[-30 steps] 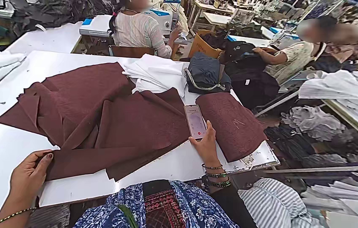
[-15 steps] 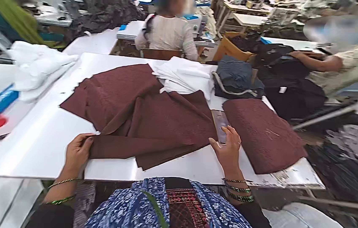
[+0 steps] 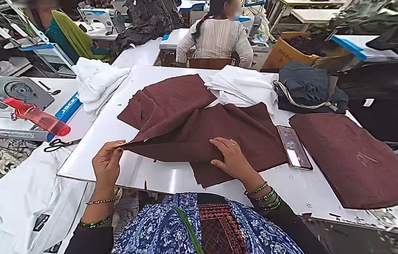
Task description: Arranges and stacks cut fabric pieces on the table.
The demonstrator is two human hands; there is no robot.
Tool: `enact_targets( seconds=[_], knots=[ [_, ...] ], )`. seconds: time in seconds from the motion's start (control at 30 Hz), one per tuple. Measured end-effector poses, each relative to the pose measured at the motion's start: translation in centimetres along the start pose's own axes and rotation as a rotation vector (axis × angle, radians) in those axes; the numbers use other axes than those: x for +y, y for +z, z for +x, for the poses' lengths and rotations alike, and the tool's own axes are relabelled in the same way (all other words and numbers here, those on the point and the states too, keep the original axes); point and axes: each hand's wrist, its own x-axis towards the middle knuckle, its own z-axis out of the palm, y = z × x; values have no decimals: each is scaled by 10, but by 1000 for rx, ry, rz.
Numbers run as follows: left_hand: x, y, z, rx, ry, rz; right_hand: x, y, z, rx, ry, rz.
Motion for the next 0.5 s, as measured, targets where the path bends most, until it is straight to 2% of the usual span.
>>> enact_targets(
  seconds=[0.07, 0.17, 0.23, 0.4, 0.43, 0.5],
  knots=[
    [-3, -8, -1, -23, -1, 12, -15, -7, 9, -290, 86, 4],
    [-3, -20, 2, -20, -9, 21, -30, -4, 8, -500, -193, 226],
    [0, -27, 7, -11, -17, 13, -35, 3, 5, -519, -392, 363],
    [25, -24, 35, -49, 92, -9, -67, 27, 35, -272, -313, 69],
    [32, -20, 42, -42, 126, -3, -73, 37, 42, -256, -357, 69],
    [44, -10, 56, 9, 209, 33, -87, 53, 51, -334, -504, 191]
  ],
)
